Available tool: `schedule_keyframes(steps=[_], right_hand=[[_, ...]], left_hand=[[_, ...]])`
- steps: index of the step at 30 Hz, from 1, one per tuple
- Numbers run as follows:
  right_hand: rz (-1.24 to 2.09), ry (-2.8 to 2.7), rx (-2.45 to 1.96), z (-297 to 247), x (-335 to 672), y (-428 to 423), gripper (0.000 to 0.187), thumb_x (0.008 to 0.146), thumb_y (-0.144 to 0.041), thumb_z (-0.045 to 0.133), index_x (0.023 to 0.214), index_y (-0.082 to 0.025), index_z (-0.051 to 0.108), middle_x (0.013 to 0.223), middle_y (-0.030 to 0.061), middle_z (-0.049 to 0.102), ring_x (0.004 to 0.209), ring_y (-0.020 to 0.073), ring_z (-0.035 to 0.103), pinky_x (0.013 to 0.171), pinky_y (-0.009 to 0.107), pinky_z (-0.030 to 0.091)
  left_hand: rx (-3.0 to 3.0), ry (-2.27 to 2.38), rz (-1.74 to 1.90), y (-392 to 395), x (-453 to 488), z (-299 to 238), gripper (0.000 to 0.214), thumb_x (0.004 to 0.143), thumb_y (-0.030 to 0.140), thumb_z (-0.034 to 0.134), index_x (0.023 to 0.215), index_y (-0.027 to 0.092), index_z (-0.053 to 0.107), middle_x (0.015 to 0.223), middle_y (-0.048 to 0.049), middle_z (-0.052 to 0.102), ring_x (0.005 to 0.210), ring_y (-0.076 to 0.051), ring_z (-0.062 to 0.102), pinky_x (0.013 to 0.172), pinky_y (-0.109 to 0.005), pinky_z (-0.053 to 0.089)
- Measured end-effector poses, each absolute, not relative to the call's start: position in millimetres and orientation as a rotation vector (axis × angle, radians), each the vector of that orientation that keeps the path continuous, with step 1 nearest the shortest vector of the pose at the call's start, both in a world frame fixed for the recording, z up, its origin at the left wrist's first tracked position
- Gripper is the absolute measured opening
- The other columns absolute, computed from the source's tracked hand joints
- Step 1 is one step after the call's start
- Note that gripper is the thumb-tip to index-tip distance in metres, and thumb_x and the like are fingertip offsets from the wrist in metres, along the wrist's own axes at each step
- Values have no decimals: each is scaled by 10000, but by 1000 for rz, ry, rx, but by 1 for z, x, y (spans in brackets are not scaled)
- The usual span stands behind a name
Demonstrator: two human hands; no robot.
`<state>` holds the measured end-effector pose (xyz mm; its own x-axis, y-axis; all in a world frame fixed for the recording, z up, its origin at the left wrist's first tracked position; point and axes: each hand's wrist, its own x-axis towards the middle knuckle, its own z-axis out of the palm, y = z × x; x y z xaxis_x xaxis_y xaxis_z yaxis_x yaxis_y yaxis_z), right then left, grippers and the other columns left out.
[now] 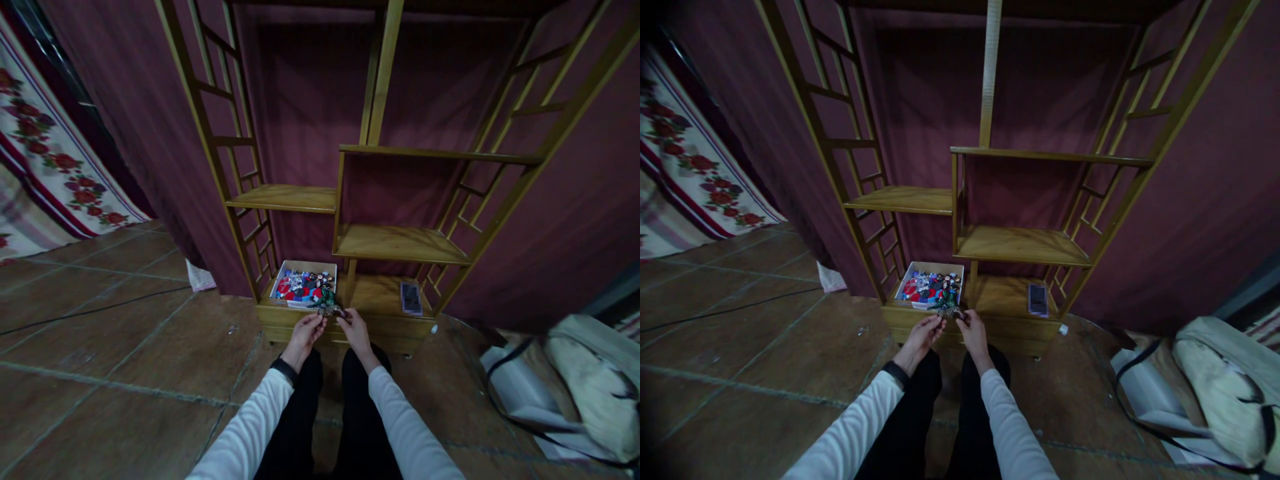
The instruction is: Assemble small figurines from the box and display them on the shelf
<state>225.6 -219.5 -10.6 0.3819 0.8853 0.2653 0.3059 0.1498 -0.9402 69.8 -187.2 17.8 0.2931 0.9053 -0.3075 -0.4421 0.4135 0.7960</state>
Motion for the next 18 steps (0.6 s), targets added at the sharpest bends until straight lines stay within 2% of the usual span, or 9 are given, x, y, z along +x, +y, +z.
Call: schedule_keyframes(steps=[8, 18], right_hand=[[600, -1185, -1415, -10, 220, -210, 208, 721, -350, 544, 879, -216, 558, 834, 23, 669, 751, 187, 633, 704, 304, 485], [672, -1019, -1363, -12, 217, -201, 197, 680, -294, 567, 867, -233, 587, 798, 5, 671, 733, 183, 618, 673, 303, 493]], left_hand=[[561, 805, 905, -175, 62, 14, 115, 708, 135, 698, 782, 122, 611, 724, -63, 682, 586, -85, 627, 528, -150, 492], [553, 769, 900, -176, 70, 6, 213, 643, 164, 758, 739, 132, 570, 751, -53, 684, 620, -93, 640, 551, -162, 491]])
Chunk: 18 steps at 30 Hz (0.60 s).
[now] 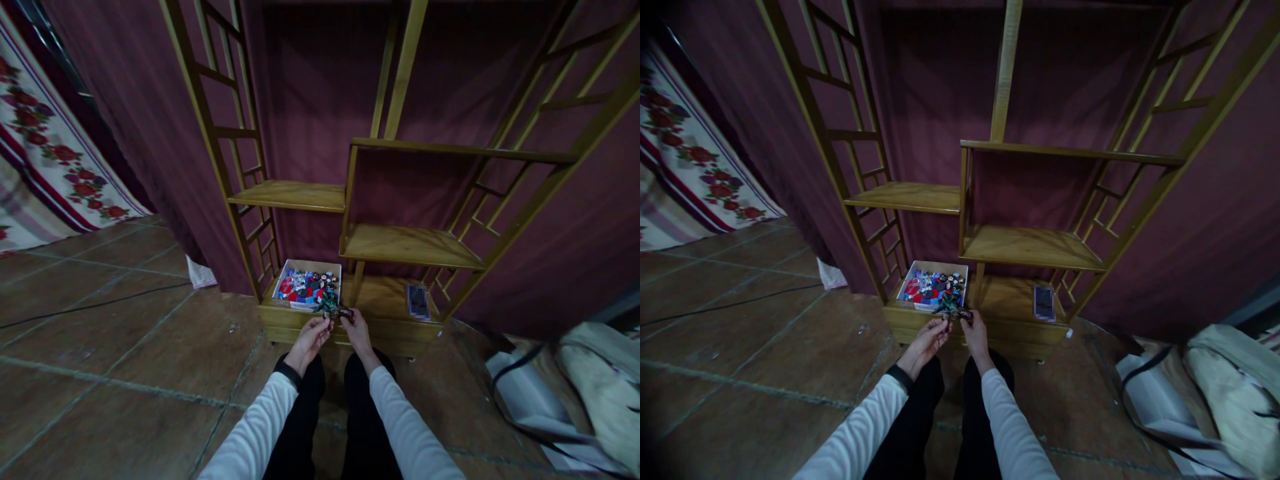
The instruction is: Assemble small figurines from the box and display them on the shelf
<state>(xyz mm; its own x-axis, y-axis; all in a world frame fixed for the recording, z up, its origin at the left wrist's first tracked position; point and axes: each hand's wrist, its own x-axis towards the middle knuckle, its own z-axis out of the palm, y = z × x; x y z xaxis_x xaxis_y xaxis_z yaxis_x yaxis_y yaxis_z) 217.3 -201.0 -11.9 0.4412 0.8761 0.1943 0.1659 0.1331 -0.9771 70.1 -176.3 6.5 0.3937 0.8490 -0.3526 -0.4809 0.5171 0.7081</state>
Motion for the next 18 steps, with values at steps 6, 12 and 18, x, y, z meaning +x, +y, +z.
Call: schedule_keyframes(steps=[6, 12, 18], right_hand=[[734, -974, -1327, -11, 213, -198, 234, 669, -289, 579, 899, -242, 580, 828, 0, 669, 736, 174, 620, 641, 293, 505], [855, -869, -1296, -23, 212, -191, 295, 636, -317, 608, 909, -218, 556, 856, 9, 654, 719, 165, 618, 598, 291, 522], [952, -800, -1225, -29, 213, -187, 326, 611, -322, 639, 899, -203, 542, 816, 8, 643, 689, 163, 622, 593, 300, 532]], left_hand=[[569, 736, 895, -177, 70, 5, 260, 608, 177, 781, 692, 140, 537, 739, -47, 681, 645, -101, 642, 540, -160, 464], [601, 715, 863, -178, 71, 6, 286, 589, 179, 791, 655, 138, 515, 726, -50, 676, 641, -94, 627, 542, -156, 443], [640, 736, 845, -179, 71, 8, 266, 602, 200, 785, 682, 137, 540, 753, -54, 680, 660, -99, 632, 569, -167, 450]])
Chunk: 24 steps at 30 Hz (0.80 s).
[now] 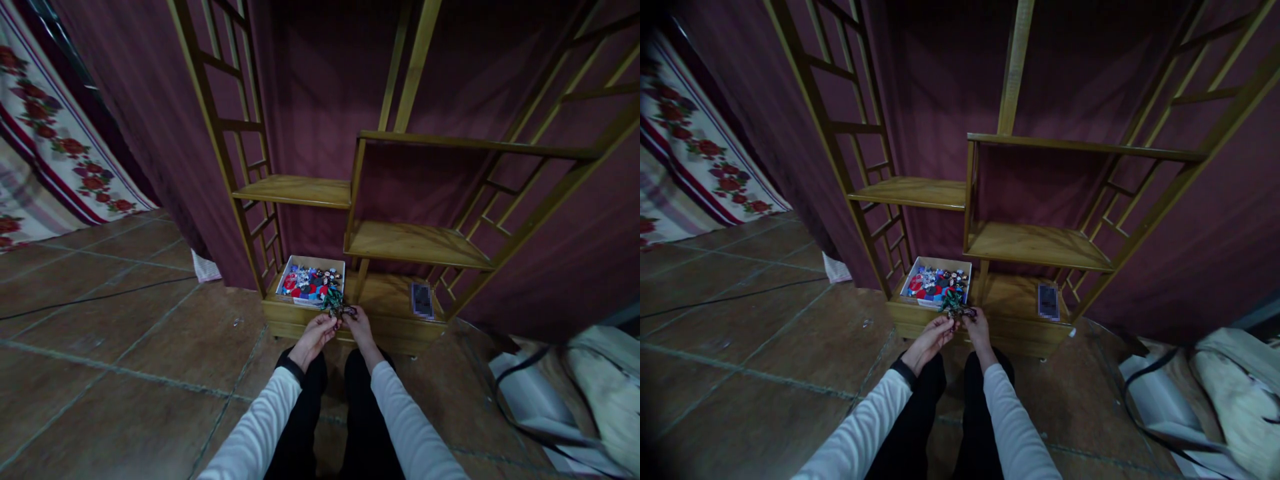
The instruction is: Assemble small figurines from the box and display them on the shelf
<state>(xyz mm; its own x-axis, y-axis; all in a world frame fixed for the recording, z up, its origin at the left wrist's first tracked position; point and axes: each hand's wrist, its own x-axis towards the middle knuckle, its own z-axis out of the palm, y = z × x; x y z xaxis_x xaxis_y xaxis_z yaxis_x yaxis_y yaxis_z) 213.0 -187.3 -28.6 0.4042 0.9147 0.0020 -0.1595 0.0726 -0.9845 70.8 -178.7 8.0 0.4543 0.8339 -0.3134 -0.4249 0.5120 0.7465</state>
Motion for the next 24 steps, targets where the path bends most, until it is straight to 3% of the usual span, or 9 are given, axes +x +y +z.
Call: schedule_keyframes(steps=[12, 17, 24], right_hand=[[873, -797, -1191, -23, 226, -196, 321, 584, -287, 656, 874, -200, 547, 789, -6, 611, 679, 141, 573, 629, 286, 506], [835, -859, -1188, -17, 229, -202, 309, 564, -241, 662, 859, -203, 581, 825, -5, 622, 767, 159, 579, 696, 296, 496], [1026, -825, -1063, 8, 223, -220, 287, 625, -333, 678, 877, -202, 643, 931, 27, 662, 830, 180, 617, 758, 332, 512]], left_hand=[[697, 753, 851, -176, 72, 8, 208, 650, 222, 757, 755, 123, 607, 825, -81, 687, 709, -112, 642, 629, -188, 467], [665, 783, 886, -173, 72, 5, 163, 694, 225, 723, 778, 129, 623, 838, -86, 691, 706, -110, 645, 641, -193, 476], [641, 813, 878, -170, 72, 3, 153, 745, 264, 677, 779, 125, 624, 792, -87, 687, 643, -105, 636, 623, -205, 481]])
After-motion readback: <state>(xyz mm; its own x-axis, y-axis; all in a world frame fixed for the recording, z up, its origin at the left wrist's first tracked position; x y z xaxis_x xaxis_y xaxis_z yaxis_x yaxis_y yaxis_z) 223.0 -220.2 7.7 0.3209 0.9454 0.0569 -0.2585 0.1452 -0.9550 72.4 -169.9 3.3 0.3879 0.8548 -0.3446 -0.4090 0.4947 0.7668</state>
